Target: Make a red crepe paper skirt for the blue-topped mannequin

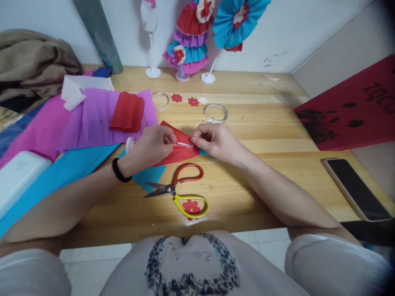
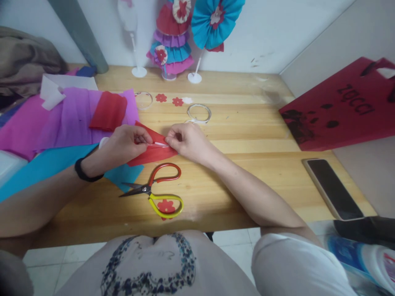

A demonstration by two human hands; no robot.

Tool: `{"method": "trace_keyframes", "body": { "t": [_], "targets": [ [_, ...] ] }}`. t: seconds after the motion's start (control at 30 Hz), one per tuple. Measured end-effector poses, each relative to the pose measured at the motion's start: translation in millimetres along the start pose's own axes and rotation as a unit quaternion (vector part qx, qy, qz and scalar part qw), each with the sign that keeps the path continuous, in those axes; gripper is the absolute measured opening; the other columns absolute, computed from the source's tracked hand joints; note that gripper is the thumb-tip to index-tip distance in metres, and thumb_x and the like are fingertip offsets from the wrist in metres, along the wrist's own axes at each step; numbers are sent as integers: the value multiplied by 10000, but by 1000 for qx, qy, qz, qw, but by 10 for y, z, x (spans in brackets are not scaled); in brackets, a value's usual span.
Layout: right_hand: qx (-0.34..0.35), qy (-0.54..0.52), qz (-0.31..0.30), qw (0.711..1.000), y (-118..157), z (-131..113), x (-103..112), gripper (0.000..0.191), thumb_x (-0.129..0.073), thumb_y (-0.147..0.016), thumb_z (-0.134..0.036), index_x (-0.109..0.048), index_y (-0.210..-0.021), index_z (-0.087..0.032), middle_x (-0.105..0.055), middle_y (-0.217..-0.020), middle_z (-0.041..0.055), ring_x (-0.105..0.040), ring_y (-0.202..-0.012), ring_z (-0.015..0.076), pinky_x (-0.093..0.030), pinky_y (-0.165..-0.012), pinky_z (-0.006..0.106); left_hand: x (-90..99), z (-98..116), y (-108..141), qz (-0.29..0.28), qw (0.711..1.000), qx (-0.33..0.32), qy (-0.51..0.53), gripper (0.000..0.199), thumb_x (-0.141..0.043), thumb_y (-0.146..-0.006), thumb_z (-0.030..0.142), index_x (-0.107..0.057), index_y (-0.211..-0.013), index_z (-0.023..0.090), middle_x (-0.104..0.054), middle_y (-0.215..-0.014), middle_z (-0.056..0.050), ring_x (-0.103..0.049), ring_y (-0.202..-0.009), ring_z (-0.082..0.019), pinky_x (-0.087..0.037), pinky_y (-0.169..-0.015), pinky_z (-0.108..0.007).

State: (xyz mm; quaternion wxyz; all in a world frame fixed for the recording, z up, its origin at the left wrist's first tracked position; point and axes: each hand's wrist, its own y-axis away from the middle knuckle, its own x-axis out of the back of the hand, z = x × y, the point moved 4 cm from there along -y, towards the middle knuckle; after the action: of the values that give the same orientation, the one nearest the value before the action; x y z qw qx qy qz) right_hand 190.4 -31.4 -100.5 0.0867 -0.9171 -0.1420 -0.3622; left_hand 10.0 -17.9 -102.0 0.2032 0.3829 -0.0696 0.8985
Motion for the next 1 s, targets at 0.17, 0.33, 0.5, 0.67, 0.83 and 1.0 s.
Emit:
{"method": "trace_keyframes", "body": {
  "t": [0.17, 0.33, 0.5, 0.67, 0.83, 1.0],
  "targets": [
    [2, -5, -1, 1000, 7, -5, 0, 206, -610, -839, -210, -560, -639, -197, -569, -591, 9, -474, -555, 134, -349, -578, 303, 3, 13, 3, -4, 1000, 9, -2, 165, -561, -692, 57, -684, -743, 154, -693, -681, -10, -623, -655, -154, -476, -640, -265],
    [2, -15, -9, 1000, 7, -9, -22, 227, -634, -840, -214, -558, -626, -203, -568, -587, 14, -480, -558, 139, -345, -572, 307, 6, 30, 7, -10, 999, 23, -27, 171, -549, -699, 54, -676, -742, 160, -685, -681, -3, -624, -652, -147, -465, -639, -260],
    [26, -20, -34, 999, 10, -11, -9, 245, -593, -854, -238, -553, -619, -184, -549, -580, 3, -443, -543, 116, -328, -567, 290, 4, 31, 5, -10, 999, 14, -31, 151, -542, -710, 93, -675, -745, 153, -691, -690, -8, -629, -650, -149, -467, -627, -259],
    [45, -15, -76, 996, 27, -29, 13, 207, -582, -849, -240, -590, -654, -172, -561, -583, -7, -438, -545, 105, -333, -577, 277, 10, 34, 2, -9, 1000, 6, -19, 136, -544, -704, 89, -663, -720, 153, -681, -671, -12, -620, -630, -146, -465, -612, -257],
    [60, -1, -77, 995, 30, -44, 13, 173, -569, -842, -193, -614, -677, -167, -584, -611, 5, -462, -563, 113, -356, -602, 286, 16, 35, 7, -10, 1000, 8, -12, 133, -547, -709, 106, -675, -730, 138, -685, -683, -29, -633, -647, -165, -476, -623, -277],
    [50, -23, -77, 996, 35, -30, 6, 119, -576, -839, -167, -649, -746, -164, -605, -641, 10, -496, -577, 122, -372, -609, 290, 14, 32, 5, -17, 1000, 8, -13, 152, -535, -701, 128, -681, -743, 143, -701, -705, -35, -643, -660, -175, -500, -647, -285]
  ]
}}
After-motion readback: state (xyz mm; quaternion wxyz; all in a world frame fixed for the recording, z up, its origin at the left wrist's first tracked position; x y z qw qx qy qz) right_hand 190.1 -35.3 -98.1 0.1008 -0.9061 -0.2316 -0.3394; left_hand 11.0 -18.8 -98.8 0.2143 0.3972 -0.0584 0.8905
